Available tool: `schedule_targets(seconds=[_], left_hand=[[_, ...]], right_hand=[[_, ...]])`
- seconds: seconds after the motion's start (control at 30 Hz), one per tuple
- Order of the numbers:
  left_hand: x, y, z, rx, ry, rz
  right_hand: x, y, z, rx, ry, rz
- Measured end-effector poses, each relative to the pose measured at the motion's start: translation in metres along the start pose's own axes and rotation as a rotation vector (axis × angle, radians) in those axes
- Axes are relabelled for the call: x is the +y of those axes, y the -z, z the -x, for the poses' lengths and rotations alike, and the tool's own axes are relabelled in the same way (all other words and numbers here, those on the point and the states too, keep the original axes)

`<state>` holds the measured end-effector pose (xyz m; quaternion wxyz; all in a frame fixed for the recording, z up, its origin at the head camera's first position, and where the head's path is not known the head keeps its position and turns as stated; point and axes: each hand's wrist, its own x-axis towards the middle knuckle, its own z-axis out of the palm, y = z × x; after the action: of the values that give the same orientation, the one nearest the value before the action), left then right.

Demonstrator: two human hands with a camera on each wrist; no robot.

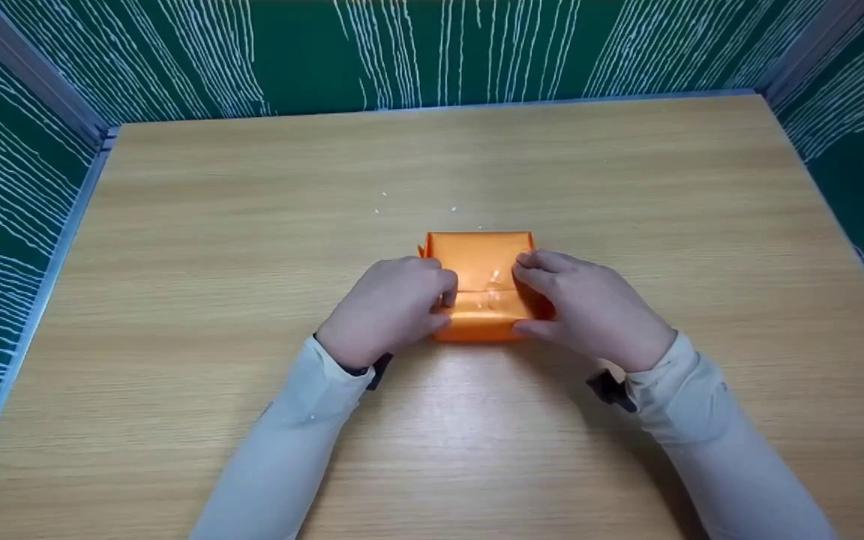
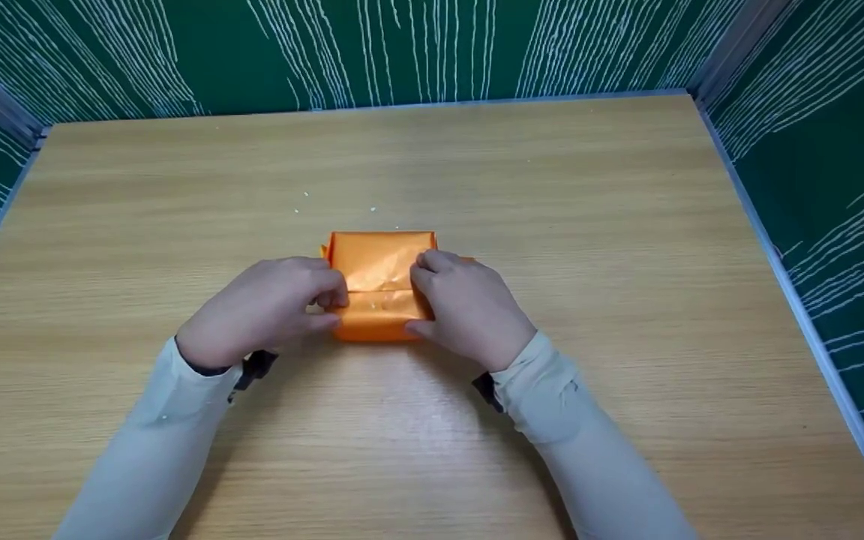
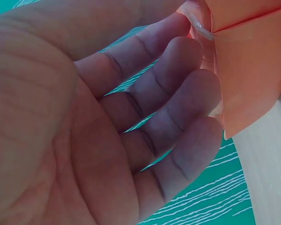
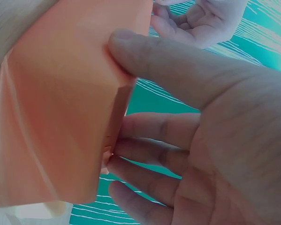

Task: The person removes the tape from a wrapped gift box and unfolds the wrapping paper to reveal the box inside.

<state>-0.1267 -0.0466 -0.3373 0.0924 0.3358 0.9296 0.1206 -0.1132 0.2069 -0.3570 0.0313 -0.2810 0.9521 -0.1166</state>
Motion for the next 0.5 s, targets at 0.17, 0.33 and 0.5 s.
schedule_targets(seconds=[0.17,0.33,0.5], left_hand=[[0.0001,0.0021,0.0009,0.005,0.001,0.009],[0.0002,0.0016,0.0000,-0.009,0.004,0.013],[-0.0001,0.0000,-0.0012,-0.012,0.015,0.018]], right_hand=[[-0.0002,-0.0011,-0.0006,0.003,0.000,0.000],[0.0002,-0.0016,-0.0002,0.013,0.003,0.004],[0.0003,-0.0001,0.0000,0.006,-0.006,0.005]])
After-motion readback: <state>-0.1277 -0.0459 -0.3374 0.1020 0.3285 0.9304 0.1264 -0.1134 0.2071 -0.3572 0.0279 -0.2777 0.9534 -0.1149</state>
